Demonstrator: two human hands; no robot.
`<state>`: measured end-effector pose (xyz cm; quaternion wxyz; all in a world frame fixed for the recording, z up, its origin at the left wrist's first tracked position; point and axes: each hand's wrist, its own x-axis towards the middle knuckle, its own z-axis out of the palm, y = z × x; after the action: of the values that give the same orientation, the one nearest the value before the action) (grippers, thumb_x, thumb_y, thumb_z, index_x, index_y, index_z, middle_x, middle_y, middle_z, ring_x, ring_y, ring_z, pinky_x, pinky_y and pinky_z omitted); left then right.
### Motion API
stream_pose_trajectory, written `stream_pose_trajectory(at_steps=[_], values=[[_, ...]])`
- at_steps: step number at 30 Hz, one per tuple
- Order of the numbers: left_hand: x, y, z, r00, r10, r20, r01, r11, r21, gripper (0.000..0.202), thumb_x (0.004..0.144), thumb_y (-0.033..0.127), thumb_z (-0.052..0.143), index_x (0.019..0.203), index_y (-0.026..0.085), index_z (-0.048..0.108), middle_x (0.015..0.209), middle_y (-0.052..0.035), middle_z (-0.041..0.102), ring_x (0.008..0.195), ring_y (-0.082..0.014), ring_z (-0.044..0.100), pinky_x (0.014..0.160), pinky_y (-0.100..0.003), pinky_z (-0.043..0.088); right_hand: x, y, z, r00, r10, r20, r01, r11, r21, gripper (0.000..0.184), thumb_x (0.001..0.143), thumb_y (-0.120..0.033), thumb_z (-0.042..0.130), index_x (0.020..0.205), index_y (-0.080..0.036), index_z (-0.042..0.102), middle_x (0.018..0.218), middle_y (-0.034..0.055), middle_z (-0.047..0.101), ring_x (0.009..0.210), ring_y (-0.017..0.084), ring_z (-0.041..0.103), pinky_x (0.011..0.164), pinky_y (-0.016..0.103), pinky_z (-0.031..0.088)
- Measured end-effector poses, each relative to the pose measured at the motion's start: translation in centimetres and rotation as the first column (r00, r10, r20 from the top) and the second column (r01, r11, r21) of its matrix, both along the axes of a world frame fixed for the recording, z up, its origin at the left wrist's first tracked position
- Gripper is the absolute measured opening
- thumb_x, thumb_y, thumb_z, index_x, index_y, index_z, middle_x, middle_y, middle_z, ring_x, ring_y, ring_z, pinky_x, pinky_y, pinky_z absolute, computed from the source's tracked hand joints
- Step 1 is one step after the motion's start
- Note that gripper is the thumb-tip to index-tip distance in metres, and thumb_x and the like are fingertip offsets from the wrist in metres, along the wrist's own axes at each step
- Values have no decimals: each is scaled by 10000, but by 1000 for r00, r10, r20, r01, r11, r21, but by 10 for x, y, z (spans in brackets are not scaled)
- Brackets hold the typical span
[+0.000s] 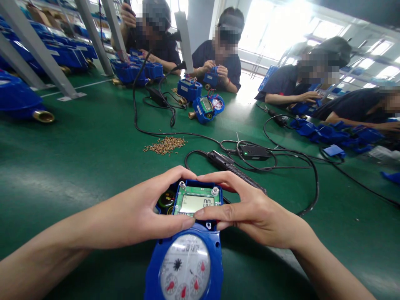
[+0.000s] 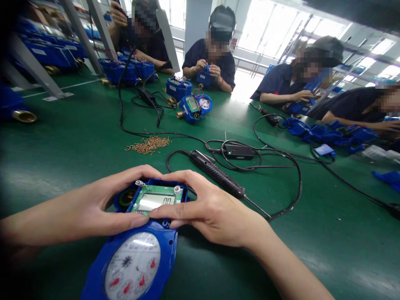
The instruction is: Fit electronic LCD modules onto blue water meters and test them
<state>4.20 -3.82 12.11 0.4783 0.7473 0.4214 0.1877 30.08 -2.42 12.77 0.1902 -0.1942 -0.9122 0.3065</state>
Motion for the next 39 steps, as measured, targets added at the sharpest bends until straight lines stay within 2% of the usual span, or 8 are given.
stream_pose_trajectory(at_steps=[8,12,15,22,27,33,39], values=[[3,-2,-5,999,32,14,-32,999,-12,493,836,423,717,1257,295,493,1167,-8,640,1071,-243,632,836,-307,553,0,-1,0,1000,6,-9,-6,1000,22,305,997,-224,537,1268,-215,677,1450,126,439,1345,206,461,1113,370,445],[3,-2,-5,999,43,16,-43,999,-1,457,834,417,712,1225,298,509,1144,-7,652,1086,-253,632,821,-304,559,-1,1,-3,998,8,-57,-7,1000,9,293,975,-239,585,1246,-197,691,1441,127,460,1330,200,472,1107,358,441],[1,-1,-5,999,38,33,-38,999,-3,489,836,418,713,1267,298,517,1161,-18,662,1111,-267,628,820,-308,566,-1,3,-5,995,19,-101,-19,1000,-3,279,960,-232,612,1212,-165,711,1431,142,471,1316,199,483,1111,339,431],[-2,2,-4,999,9,49,-4,995,-96,539,856,415,711,1331,334,468,1269,-1,618,1182,-264,589,879,-311,542,-1,3,-1,998,23,-51,-22,999,28,283,978,-225,576,1228,-181,703,1437,140,464,1323,200,480,1106,347,438],[-1,2,-3,997,32,68,-21,988,-154,517,854,384,717,1304,343,467,1233,18,626,1143,-253,604,902,-331,511,-1,1,1,1000,22,-6,-22,997,76,302,1001,-209,523,1255,-194,686,1444,146,455,1330,203,476,1086,360,457],[3,1,-5,995,72,66,-58,981,-187,479,818,468,731,1213,328,500,1157,15,652,1107,-281,608,832,-343,504,0,0,0,999,19,37,-23,992,126,325,1005,-204,508,1295,-219,657,1470,141,425,1333,206,475,1068,359,478],[2,-1,-6,998,53,39,-47,990,-134,474,840,477,706,1237,335,488,1168,17,648,1114,-277,609,853,-344,512,1,1,0,999,37,18,-38,995,95,317,1009,-197,499,1273,-187,675,1453,156,431,1338,204,470,1100,357,452]])
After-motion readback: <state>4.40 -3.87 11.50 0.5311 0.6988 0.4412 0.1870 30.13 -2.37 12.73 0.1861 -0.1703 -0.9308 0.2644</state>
